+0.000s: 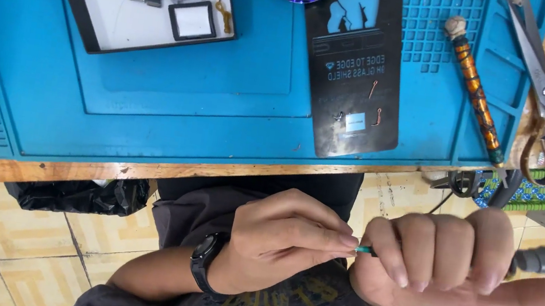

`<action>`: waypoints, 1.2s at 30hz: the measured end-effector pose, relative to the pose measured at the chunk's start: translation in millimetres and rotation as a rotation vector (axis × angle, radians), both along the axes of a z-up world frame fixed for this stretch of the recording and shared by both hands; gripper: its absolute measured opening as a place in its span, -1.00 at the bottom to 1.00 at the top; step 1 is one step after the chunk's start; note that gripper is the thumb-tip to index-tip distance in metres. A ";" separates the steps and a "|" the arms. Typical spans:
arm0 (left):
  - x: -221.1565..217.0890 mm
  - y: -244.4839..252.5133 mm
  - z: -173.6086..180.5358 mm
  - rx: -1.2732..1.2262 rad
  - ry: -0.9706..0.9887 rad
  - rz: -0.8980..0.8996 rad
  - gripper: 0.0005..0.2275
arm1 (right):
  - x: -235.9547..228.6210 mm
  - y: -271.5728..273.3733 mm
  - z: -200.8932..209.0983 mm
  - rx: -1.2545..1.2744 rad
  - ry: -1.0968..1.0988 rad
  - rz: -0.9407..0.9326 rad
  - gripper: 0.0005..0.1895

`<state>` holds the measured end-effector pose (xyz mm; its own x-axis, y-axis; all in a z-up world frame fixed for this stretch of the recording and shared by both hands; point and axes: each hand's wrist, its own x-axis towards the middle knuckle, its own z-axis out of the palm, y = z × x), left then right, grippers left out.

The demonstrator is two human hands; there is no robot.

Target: The person uses tweezers to manipulate a small component on a black card, then uses a pencil-like tool to apply a substance. They then handle a small wire and apply a green liquid from a syringe onto the component.

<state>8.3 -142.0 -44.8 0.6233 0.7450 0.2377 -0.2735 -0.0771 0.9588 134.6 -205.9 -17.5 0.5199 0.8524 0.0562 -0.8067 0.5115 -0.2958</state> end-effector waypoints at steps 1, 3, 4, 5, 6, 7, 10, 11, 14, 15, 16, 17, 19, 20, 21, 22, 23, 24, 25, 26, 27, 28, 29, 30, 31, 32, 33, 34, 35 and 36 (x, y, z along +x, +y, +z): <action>1.1 0.0 -0.1 -0.031 -0.022 -0.012 -0.87 | 0.8 1.1 0.9 0.035 -0.005 -0.004 -0.58; 3.8 2.6 -0.5 -0.052 -0.054 -0.029 -0.88 | 1.0 5.4 2.3 0.081 -0.019 -0.013 -0.50; 4.9 2.9 0.1 -0.119 -0.072 -0.072 -0.88 | 0.0 6.7 4.1 0.088 -0.004 -0.055 -0.47; 6.0 3.0 0.1 -0.186 -0.090 -0.116 -0.89 | -1.0 8.0 5.4 0.095 0.012 -0.097 -0.44; 7.9 3.3 -0.4 -0.190 -0.095 -0.121 -0.89 | 3.3 6.9 4.9 0.091 0.006 -0.101 -0.44; 9.5 3.6 -1.1 -0.246 -0.100 -0.150 -0.89 | 7.4 5.6 4.3 0.092 -0.011 -0.072 -0.46; 9.7 -2.5 -4.0 -0.533 -0.171 -0.234 -0.92 | 9.4 3.6 2.0 0.073 -0.059 -0.108 -0.50; 9.3 -5.1 -4.9 -0.756 -0.242 -0.290 -0.92 | 8.5 3.4 1.6 0.063 -0.095 -0.173 -0.53; 12.0 1.2 2.2 -0.764 -0.151 -0.290 -0.87 | 9.5 -5.6 -6.6 0.166 -0.051 -0.208 -0.49; 11.8 -1.8 1.0 -0.763 -0.152 -0.288 -0.87 | 8.3 -2.6 -3.6 0.167 -0.051 -0.206 -0.49; 11.4 -4.5 -0.3 -0.740 -0.175 -0.269 -0.87 | 7.2 0.8 -1.0 0.159 -0.063 -0.180 -0.49; 10.9 -7.1 -1.8 -0.718 -0.199 -0.250 -0.85 | 6.0 4.4 1.4 0.151 -0.075 -0.155 -0.49; 10.5 -5.5 -1.1 -0.627 -0.171 -0.218 -0.87 | 2.5 4.8 0.3 0.156 -0.087 -0.173 -0.53; 10.3 -4.5 -0.8 -0.538 -0.144 -0.190 -0.86 | 0.8 5.4 -0.6 0.161 -0.100 -0.195 -0.57; 10.2 -2.7 0.8 -0.538 -0.142 -0.182 -0.86 | -0.2 8.9 -0.2 0.162 -0.095 -0.188 -0.57; 10.0 -1.3 2.7 -0.442 -0.097 -0.153 -0.91 | -1.4 11.9 0.3 0.178 -0.062 -0.192 -0.59; 10.0 0.2 4.4 -0.347 -0.051 -0.124 -0.93 | -2.5 15.0 0.8 0.195 -0.028 -0.196 -0.60; 9.7 -0.4 3.9 -0.348 -0.050 -0.118 -0.93 | 2.1 7.2 -2.9 0.193 -0.025 -0.191 -0.60; 9.6 -1.0 3.5 -0.340 -0.067 -0.109 -0.94 | 6.9 -0.6 -6.5 0.100 -0.086 -0.162 -0.58; 9.5 -1.4 3.2 -0.332 -0.084 -0.100 -0.94 | 11.6 -8.3 -10.0 0.006 -0.147 -0.133 -0.57; 8.2 -1.8 3.0 -0.334 -0.081 -0.096 -0.94 | 13.2 -13.7 -18.4 0.005 -0.144 -0.129 -0.57; 7.1 -2.2 2.8 -0.319 -0.092 -0.091 -0.93 | 15.0 -19.3 -26.6 0.096 -0.116 -0.136 -0.58; 6.3 -2.6 2.6 -0.304 -0.102 -0.086 -0.93 | 17.1 -24.9 -34.7 0.188 -0.088 -0.144 -0.56; 3.8 -0.6 2.0 -0.307 -0.101 -0.086 -0.93 | 18.4 -18.1 -26.5 0.185 -0.086 -0.144 -0.56; 1.5 1.2 1.6 -0.205 -0.108 -0.071 -0.91 | 20.1 -11.3 -18.0 0.166 -0.055 -0.150 -0.62; -1.0 3.9 1.3 -0.099 -0.114 -0.058 -0.88 | 21.6 -3.8 -9.9 0.151 -0.021 -0.156 -0.61; -8.9 8.4 1.5 -0.097 -0.110 -0.059 -0.88 | 19.4 3.9 -8.1 0.152 -0.018 -0.157 -0.61; -15.5 13.1 1.3 0.039 -0.070 -0.079 -0.86 | 18.1 11.2 -5.7 0.215 -0.004 -0.194 -0.65; -21.5 17.5 1.3 0.176 -0.029 -0.100 -0.84 | 17.4 18.2 -3.0 0.278 0.011 -0.231 -0.68; -27.5 28.2 9.7 0.180 -0.035 -0.107 -0.84 | 20.4 19.4 -1.8 0.283 0.005 -0.238 -0.68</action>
